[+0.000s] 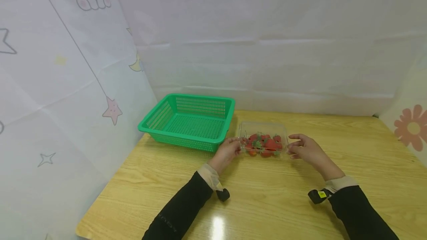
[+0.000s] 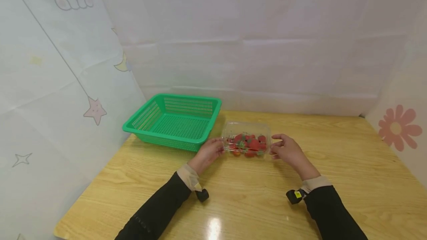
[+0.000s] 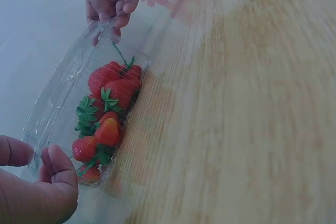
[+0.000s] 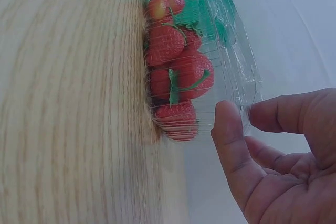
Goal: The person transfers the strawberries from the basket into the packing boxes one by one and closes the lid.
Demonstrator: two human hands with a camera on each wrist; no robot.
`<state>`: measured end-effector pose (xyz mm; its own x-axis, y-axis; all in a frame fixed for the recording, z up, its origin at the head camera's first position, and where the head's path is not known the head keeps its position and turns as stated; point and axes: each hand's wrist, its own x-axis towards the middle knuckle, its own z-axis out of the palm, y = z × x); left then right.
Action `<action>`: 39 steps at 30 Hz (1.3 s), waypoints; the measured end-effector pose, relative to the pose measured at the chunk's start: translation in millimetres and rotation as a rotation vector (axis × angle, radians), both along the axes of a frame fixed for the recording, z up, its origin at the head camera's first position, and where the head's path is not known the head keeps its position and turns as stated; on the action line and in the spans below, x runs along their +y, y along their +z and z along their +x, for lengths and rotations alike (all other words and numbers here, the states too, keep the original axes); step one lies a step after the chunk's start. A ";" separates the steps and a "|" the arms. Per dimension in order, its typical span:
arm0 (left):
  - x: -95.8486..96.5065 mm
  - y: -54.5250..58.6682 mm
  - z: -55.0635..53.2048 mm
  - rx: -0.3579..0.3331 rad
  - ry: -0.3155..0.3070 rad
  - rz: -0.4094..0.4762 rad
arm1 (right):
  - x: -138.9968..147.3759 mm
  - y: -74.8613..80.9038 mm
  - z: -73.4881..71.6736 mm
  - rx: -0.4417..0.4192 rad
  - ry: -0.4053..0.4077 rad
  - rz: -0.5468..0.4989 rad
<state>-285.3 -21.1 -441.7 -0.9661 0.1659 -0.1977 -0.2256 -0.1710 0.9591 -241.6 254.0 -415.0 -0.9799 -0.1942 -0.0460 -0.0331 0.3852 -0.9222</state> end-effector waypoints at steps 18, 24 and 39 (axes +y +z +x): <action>-3.5 0.8 -3.2 0.015 -0.009 -0.086 | -3.9 -1.2 -3.4 -0.018 0.003 0.012; -2.1 7.9 3.1 0.085 0.014 -0.286 | -4.3 2.6 -2.9 0.005 0.015 0.047; 5.6 45.7 19.1 0.383 -0.242 -0.611 | -2.0 37.5 0.6 0.173 -0.035 0.370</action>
<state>-266.3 -15.5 -395.9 -0.9363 0.3507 0.0189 0.1780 0.4275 0.8863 -240.9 252.1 -377.5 -0.9851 -0.1617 0.0594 -0.1562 0.6938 -0.7030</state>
